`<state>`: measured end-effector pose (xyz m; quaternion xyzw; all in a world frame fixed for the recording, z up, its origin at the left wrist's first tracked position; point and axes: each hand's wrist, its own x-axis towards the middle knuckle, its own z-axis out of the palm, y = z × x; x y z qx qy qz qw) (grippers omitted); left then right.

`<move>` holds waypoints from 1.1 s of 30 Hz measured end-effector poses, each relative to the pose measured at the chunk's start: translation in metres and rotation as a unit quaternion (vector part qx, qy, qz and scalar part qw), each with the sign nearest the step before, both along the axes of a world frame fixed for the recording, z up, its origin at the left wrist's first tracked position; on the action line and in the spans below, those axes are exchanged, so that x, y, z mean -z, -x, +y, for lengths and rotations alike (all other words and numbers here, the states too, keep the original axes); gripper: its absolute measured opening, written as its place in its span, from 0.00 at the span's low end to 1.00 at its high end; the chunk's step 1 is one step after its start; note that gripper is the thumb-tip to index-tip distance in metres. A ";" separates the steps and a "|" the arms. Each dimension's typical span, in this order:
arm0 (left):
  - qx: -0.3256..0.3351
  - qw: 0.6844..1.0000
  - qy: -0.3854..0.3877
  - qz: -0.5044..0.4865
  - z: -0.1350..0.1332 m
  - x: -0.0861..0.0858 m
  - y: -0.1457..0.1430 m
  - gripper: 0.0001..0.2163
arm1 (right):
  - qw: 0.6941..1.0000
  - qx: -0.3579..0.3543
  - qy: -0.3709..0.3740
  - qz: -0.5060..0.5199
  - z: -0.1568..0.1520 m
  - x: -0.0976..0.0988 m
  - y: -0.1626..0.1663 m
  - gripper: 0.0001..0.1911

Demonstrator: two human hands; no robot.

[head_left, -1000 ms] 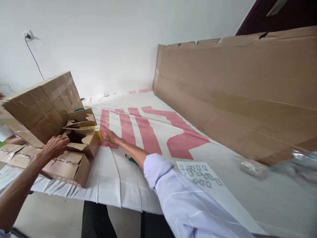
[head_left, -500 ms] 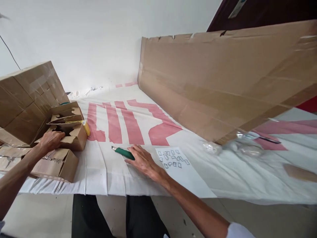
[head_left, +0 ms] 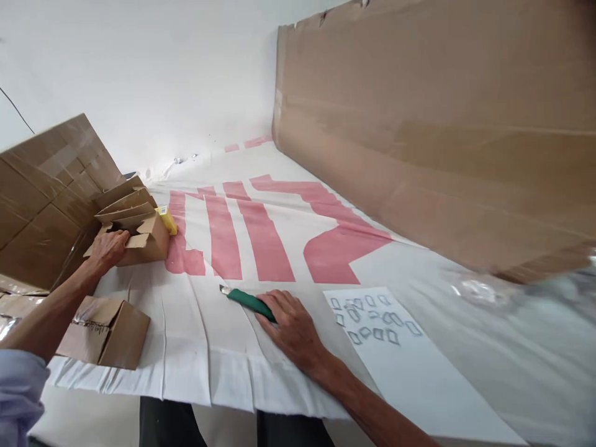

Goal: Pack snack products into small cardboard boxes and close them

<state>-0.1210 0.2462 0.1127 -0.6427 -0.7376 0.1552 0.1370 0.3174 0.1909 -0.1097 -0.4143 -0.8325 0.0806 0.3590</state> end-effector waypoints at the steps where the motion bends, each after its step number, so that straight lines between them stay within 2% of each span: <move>1: -0.005 1.000 -0.004 0.003 0.010 0.001 0.001 0.10 | 1.000 0.001 -0.007 0.005 0.000 0.002 0.000 0.09; 8: -0.031 0.999 -0.030 0.008 0.074 0.004 0.004 0.13 | 0.999 0.007 -0.031 0.026 0.001 0.006 0.000 0.13; 13: -0.047 0.997 -0.055 -0.010 0.111 0.010 0.002 0.15 | 0.999 0.015 -0.037 0.034 0.001 0.007 0.001 0.14; 17: -0.058 0.996 -0.061 -0.029 0.126 0.013 -0.002 0.17 | 0.999 0.008 -0.025 0.035 0.001 0.007 0.001 0.13; 19: -0.052 0.997 -0.044 -0.040 0.122 0.007 -0.005 0.23 | 0.999 0.003 -0.028 0.036 0.001 0.007 0.001 0.12; 21: -0.036 0.998 -0.025 -0.052 0.107 -0.008 -0.007 0.32 | 0.999 0.003 -0.035 0.035 0.001 0.007 0.001 0.12; 23: -0.015 0.998 -0.011 -0.062 0.080 -0.029 -0.007 0.39 | 0.998 0.007 -0.041 0.038 0.001 0.006 0.001 0.12; 26: 0.014 0.996 0.018 -0.087 0.018 -0.065 -0.003 0.43 | 0.997 0.007 -0.039 0.059 0.001 0.006 0.001 0.12; 28: 0.036 0.987 0.069 -0.140 -0.035 -0.082 0.003 0.47 | 0.996 0.012 -0.036 0.079 0.001 0.006 0.001 0.12; 30: 0.039 0.967 0.143 -0.208 -0.088 -0.086 0.011 0.51 | 0.995 0.026 -0.038 0.092 0.001 0.006 0.002 0.12; 33: 0.001 0.948 0.227 -0.222 -0.152 -0.072 0.016 0.57 | 0.995 0.056 -0.043 0.074 0.002 0.007 0.003 0.11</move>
